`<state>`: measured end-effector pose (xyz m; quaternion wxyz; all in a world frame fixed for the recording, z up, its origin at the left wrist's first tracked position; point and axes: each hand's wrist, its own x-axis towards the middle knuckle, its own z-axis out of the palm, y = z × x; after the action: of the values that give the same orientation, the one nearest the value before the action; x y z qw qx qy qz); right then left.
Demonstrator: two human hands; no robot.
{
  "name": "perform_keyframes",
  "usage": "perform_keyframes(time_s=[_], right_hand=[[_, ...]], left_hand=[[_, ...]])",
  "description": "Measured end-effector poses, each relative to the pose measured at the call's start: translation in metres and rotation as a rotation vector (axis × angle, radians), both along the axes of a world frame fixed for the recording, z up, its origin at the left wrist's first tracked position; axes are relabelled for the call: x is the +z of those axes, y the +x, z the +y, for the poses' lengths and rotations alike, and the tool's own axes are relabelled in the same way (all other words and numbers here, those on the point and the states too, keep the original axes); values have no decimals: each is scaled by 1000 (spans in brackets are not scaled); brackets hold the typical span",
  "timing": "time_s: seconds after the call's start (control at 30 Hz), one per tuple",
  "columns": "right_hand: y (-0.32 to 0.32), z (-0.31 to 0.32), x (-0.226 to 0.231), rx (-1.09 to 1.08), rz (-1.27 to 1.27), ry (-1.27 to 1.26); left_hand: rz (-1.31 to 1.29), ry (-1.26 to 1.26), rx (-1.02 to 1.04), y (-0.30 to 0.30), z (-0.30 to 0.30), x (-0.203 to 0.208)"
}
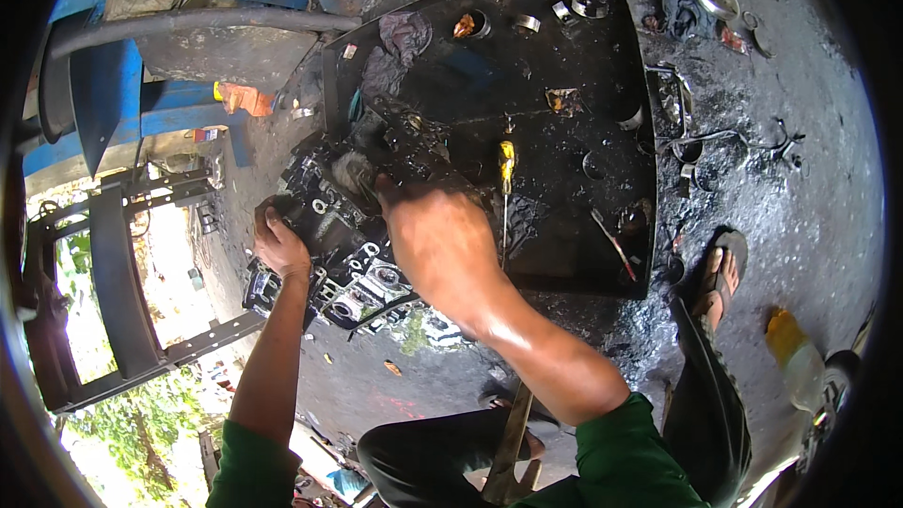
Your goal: The person scrubs the surface of a disassembled engine block with a brush and a rag, removing grime and oil. The person repeatedly wipes different areas of the engine block, focusing on the top surface and cylinder openings.
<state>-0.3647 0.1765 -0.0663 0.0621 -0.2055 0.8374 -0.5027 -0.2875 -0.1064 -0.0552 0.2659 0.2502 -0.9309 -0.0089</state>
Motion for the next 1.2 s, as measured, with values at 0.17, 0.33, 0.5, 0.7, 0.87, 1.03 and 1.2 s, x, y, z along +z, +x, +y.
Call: perform_keyframes(time_s=[0.17, 0.33, 0.5, 0.7, 0.87, 1.03, 1.2], right_hand=[[-2, -13, -40, -39, -266, -260], [3, -13, -48, -71, -851, -509], [-12, 0, -22, -46, -278, -155], [-31, -10, -18, -38, -193, -60], [-28, -17, -31, -24, -259, -125], [-25, -19, -30, -53, -308, -136], [-19, -23, -24, -76, -294, -73]], left_hand=[[10, 2, -10, 1, -1, -2], [25, 3, -27, 1, -3, -4], [16, 4, -16, 0, -3, -3], [6, -28, -7, 0, 0, -1], [-16, -2, 22, -1, 1, -1], [-7, 12, 33, -1, 1, -1], [13, -9, -34, -1, 1, 0]])
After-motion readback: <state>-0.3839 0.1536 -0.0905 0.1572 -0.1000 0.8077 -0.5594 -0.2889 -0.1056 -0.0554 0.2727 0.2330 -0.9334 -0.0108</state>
